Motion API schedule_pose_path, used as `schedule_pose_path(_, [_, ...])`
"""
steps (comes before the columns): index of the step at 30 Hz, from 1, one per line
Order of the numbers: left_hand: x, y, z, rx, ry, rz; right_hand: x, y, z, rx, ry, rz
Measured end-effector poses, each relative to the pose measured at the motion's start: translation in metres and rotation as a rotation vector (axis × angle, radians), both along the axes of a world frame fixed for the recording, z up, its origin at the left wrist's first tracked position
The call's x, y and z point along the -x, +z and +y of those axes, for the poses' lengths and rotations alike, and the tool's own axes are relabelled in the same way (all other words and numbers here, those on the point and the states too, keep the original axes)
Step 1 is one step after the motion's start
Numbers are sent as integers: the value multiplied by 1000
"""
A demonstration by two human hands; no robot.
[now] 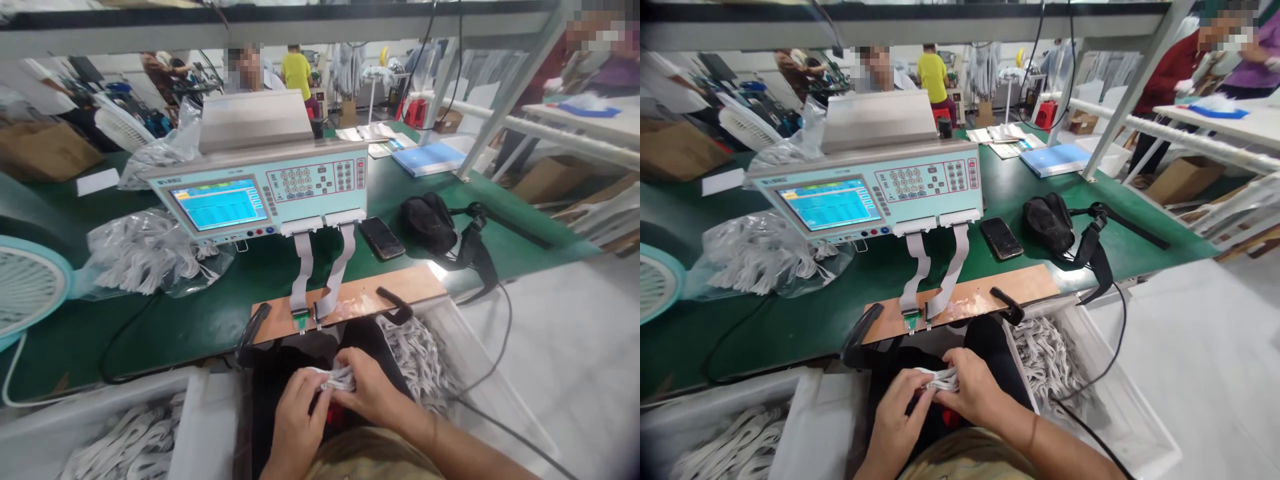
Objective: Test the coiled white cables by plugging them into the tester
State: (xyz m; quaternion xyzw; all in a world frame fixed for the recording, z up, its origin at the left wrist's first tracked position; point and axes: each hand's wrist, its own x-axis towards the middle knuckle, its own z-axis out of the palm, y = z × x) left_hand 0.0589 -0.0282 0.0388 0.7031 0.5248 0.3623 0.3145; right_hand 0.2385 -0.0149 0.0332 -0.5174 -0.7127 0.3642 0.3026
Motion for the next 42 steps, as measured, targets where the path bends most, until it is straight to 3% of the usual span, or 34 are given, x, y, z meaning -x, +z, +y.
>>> schedule_pose_path(3, [-12, 0, -3, 200, -43, -37, 6, -10, -4, -104, 1, -79])
schedule_pose_path(8, [-19, 0, 1, 291, -78, -82, 9, -23, -9, -187, 46, -158])
schedule_pose_path(12, [-17, -1, 1, 388, -77, -205, 10, -19, -12, -204, 79, -137])
schedule_pose_path(15, [-16, -5, 0, 448, -18, -341, 9, -7, -13, -116, 117, -24])
schedule_pose_path(19, [-12, -11, 0, 468, 74, -399, 6, 7, -13, 148, 140, 233])
schedule_pose_path(22, [-9, -11, 1, 477, 90, -454, 6, 6, -13, 270, 111, 413])
schedule_pose_path(28, [-4, -8, 2, 524, -49, -536, 12, -5, -10, 385, 38, 623])
schedule_pose_path(31, [-7, -15, 2, 577, 106, -628, 12, -3, -2, 328, 65, 572])
schedule_pose_path(35, [-15, -23, 8, 609, 312, -811, 17, -1, 15, 99, -43, 474])
schedule_pose_path(42, [-20, -25, 30, 591, 383, -877, 35, -6, 45, 288, -191, 603])
